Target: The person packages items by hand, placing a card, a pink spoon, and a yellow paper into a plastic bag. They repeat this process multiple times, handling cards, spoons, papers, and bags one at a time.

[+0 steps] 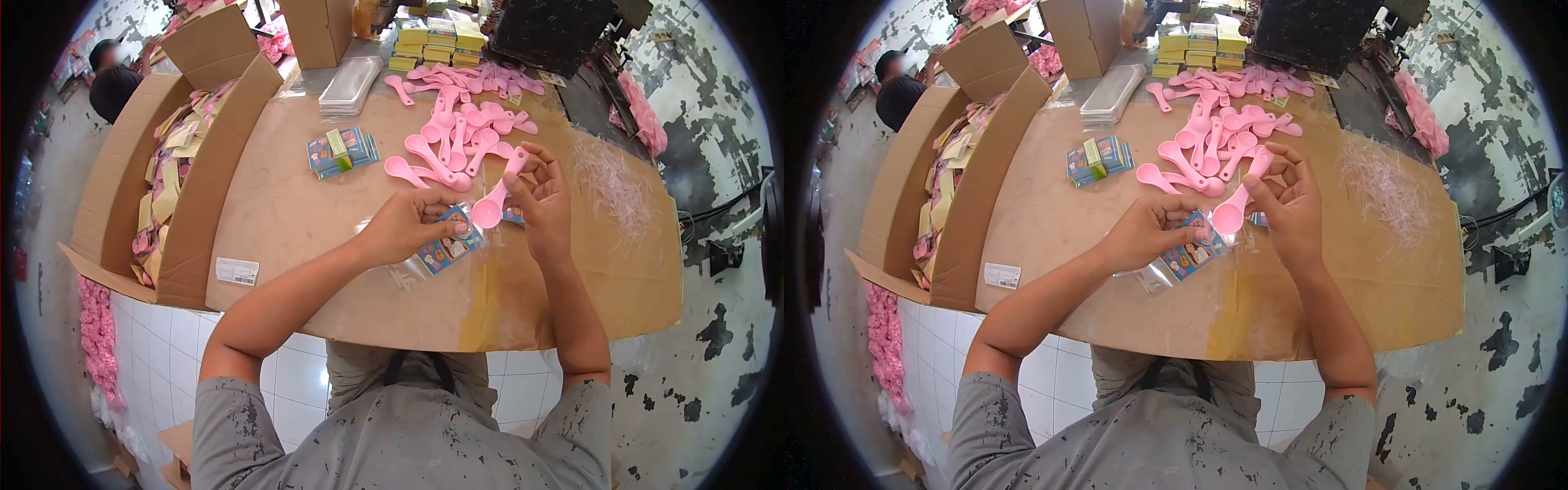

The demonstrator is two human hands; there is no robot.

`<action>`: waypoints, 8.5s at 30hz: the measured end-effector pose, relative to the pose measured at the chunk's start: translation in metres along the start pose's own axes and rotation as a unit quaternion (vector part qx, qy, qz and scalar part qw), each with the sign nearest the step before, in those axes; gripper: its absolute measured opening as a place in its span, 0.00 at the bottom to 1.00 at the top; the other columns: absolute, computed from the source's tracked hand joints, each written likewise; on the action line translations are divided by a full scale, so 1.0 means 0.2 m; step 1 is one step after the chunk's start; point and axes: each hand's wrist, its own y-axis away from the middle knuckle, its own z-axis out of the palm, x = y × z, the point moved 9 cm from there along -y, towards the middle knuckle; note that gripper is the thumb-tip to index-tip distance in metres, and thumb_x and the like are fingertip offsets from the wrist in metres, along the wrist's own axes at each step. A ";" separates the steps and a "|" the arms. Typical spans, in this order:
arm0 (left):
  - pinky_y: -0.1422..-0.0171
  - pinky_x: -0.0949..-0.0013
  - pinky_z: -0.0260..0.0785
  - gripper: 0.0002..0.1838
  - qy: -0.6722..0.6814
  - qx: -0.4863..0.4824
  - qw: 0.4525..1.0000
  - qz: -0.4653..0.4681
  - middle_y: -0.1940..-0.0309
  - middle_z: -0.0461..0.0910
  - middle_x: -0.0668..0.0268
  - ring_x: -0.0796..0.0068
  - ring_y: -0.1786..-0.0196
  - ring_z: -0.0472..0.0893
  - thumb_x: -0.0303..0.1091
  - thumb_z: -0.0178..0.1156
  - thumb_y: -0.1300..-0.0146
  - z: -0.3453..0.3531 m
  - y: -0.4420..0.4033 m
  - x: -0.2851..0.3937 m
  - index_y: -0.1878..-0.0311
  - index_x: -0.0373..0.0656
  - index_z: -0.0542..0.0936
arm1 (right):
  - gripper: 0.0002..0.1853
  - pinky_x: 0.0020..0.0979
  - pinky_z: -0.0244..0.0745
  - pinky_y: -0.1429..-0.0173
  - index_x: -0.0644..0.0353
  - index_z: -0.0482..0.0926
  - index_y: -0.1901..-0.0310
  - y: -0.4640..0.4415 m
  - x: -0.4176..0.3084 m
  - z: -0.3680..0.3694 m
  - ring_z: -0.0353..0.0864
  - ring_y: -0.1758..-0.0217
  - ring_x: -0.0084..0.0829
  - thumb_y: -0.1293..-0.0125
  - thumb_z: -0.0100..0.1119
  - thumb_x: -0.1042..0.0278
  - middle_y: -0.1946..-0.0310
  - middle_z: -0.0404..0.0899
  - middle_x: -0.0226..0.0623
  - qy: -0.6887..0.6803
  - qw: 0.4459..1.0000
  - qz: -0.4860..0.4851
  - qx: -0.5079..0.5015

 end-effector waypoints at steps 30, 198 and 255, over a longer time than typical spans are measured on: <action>0.52 0.75 0.78 0.17 -0.032 -0.005 0.999 -0.033 0.51 0.88 0.64 0.83 0.52 0.85 0.29 0.65 0.25 0.00 0.01 -0.01 0.37 0.34 0.80 | 0.28 0.25 0.85 0.60 0.65 0.67 0.32 0.01 0.04 0.01 0.86 0.55 0.24 0.30 0.68 0.78 0.49 0.77 0.36 0.043 0.998 -0.004 -0.056; 0.41 0.69 0.81 0.17 -0.030 0.066 0.996 0.051 0.46 0.86 0.62 0.75 0.46 0.86 0.30 0.59 0.21 -0.11 -0.02 0.04 0.35 0.33 0.80 | 0.26 0.26 0.79 0.46 0.66 0.72 0.31 0.16 0.17 0.09 0.84 0.51 0.21 0.28 0.65 0.79 0.52 0.84 0.32 0.071 0.960 0.107 -0.249; 0.43 0.58 0.75 0.08 -0.506 0.112 0.835 0.187 0.55 0.83 0.60 0.57 0.50 0.83 0.29 0.70 0.40 -0.14 0.02 0.14 0.60 0.39 0.84 | 0.10 0.41 0.69 0.34 0.62 0.84 0.57 0.20 0.05 0.14 0.81 0.43 0.41 0.40 0.68 0.74 0.53 0.85 0.36 0.323 0.882 -0.147 -0.310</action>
